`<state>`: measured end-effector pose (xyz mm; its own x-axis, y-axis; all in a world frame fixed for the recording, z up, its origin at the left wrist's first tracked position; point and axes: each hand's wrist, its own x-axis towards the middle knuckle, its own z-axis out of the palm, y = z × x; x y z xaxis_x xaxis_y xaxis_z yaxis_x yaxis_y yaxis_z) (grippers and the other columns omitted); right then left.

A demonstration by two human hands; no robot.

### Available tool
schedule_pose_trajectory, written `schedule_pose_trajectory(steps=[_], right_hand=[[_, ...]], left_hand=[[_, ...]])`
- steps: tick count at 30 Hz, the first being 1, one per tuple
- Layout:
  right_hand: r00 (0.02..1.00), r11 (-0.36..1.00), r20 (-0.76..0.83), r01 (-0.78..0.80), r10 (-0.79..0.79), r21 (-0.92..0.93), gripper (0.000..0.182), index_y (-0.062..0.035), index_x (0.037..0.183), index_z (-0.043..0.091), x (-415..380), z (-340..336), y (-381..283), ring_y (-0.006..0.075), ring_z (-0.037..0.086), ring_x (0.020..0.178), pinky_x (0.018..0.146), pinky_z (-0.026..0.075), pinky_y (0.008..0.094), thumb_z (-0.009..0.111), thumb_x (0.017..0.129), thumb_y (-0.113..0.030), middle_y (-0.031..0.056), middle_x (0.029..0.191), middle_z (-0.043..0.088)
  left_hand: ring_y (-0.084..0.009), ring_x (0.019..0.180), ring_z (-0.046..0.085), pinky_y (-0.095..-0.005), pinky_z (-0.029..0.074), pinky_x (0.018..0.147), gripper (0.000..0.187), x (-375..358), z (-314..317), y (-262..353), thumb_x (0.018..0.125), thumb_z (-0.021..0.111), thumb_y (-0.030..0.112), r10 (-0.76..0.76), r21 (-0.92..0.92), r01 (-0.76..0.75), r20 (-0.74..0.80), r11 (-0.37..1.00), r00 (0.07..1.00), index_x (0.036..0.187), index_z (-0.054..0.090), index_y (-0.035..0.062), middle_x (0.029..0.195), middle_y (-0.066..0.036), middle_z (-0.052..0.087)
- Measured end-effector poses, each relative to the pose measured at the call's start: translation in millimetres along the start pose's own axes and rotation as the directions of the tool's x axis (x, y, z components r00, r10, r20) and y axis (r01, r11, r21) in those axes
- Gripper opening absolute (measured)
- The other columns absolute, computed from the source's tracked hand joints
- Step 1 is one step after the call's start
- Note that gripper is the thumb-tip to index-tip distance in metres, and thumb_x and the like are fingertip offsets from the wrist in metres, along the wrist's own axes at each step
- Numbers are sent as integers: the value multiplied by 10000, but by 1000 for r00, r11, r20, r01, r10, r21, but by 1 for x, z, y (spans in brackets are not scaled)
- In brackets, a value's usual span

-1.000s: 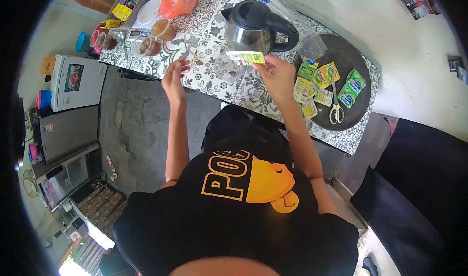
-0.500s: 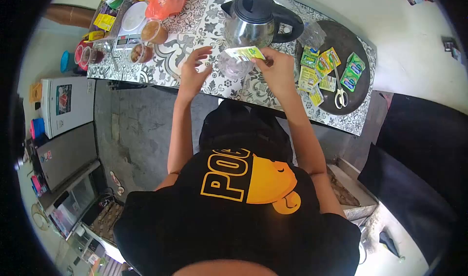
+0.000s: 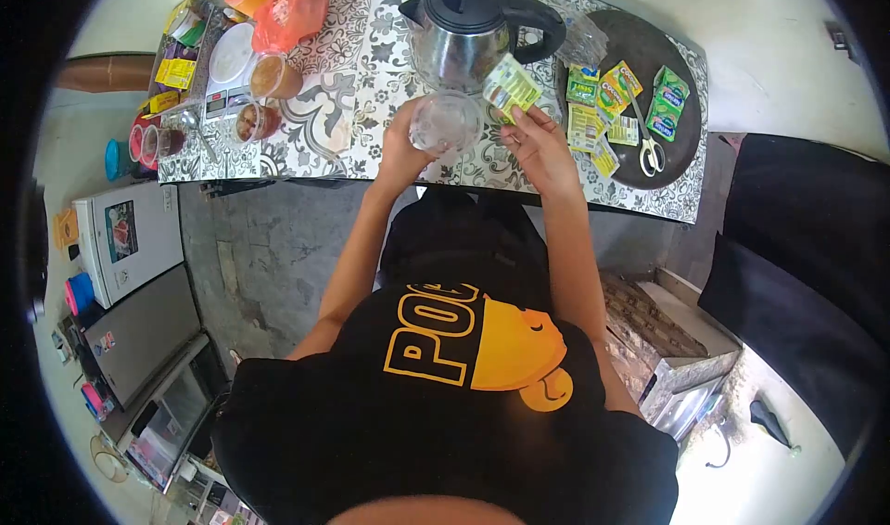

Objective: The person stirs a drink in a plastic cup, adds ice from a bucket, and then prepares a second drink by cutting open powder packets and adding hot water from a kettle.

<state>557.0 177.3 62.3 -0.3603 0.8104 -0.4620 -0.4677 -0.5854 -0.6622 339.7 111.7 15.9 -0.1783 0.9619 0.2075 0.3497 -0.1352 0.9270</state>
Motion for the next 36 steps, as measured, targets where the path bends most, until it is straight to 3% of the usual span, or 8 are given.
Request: schedule_pose_trajectory(steps=[5, 9, 13, 20, 22, 24, 26, 36], right_hand=[[996, 989, 64, 54, -64, 140, 172, -9, 1054, 597, -12, -12, -8, 160, 554, 766, 730, 483, 284, 643, 908, -87, 151, 1057, 638], [994, 986, 80, 57, -70, 157, 182, -15, 1084, 633, -14, -19, -6, 157, 621, 756, 691, 499, 270, 632, 911, -71, 142, 1013, 679], [993, 987, 99, 41, -57, 155, 169, -10, 1073, 631, -16, -18, -3, 167, 620, 758, 683, 493, 270, 629, 915, -70, 133, 1001, 671], [991, 991, 132, -4, -15, 137, 186, 2, 1092, 605, -18, -16, -2, 169, 620, 762, 692, 489, 272, 621, 919, -64, 131, 1023, 658], [990, 993, 143, -14, -3, 121, 157, -14, 1066, 609, -17, -20, -3, 167, 595, 769, 694, 478, 278, 620, 921, -71, 132, 1037, 652], [988, 994, 152, -17, 0, 107, 127, -30, 1040, 613, -16, -19, -5, 165, 571, 777, 697, 467, 285, 619, 923, -78, 132, 1050, 646], [991, 996, 131, -16, 4, 88, 119, -29, 1035, 612, -20, -20, -9, 164, 569, 773, 699, 472, 286, 610, 928, -80, 136, 1055, 645], [976, 993, 213, -58, 36, 99, 191, -9, 1084, 616, -16, -25, -12, 159, 593, 757, 676, 471, 283, 636, 917, -99, 125, 1020, 656]], left_hand=[[-250, 1088, 603, -350, 488, 933, 668, 9, -23, 31, 600, 863, 29, 202, 100, -183, -235, 978, 951, 1195, 559, 27, 1181, -137, 608], [-309, 1063, 597, -386, 478, 925, 679, 13, -34, 52, 576, 876, 62, 226, 111, -199, -358, 974, 906, 1178, 562, 33, 1164, -148, 610], [-274, 1029, 601, -359, 483, 908, 698, 9, -35, 53, 598, 891, 102, 198, 151, -140, -503, 979, 841, 1196, 547, -2, 1139, -139, 601], [-286, 1027, 604, -370, 490, 893, 687, -11, -16, 13, 593, 892, 105, 149, 207, -36, -566, 978, 811, 1177, 546, 3, 1133, -140, 601], [-301, 1039, 595, -373, 474, 914, 673, -18, -6, -15, 609, 877, 74, -56, 208, 149, -396, 967, 917, 1183, 533, 4, 1152, -149, 588], [-312, 1058, 577, -373, 458, 930, 689, -25, 1, -19, 620, 862, 52, -29, 205, 128, -427, 970, 904, 1211, 510, 0, 1171, -158, 568], [-316, 1070, 563, -374, 450, 933, 695, -29, 9, -8, 624, 852, 41, 79, 158, 31, -639, 987, 765, 1222, 500, -3, 1168, -162, 558], [-318, 1065, 549, -391, 437, 937, 711, -10, 19, 12, 618, 871, 74, 66, 173, 77, -694, 982, 717, 1214, 492, -9, 1153, -158, 542]])
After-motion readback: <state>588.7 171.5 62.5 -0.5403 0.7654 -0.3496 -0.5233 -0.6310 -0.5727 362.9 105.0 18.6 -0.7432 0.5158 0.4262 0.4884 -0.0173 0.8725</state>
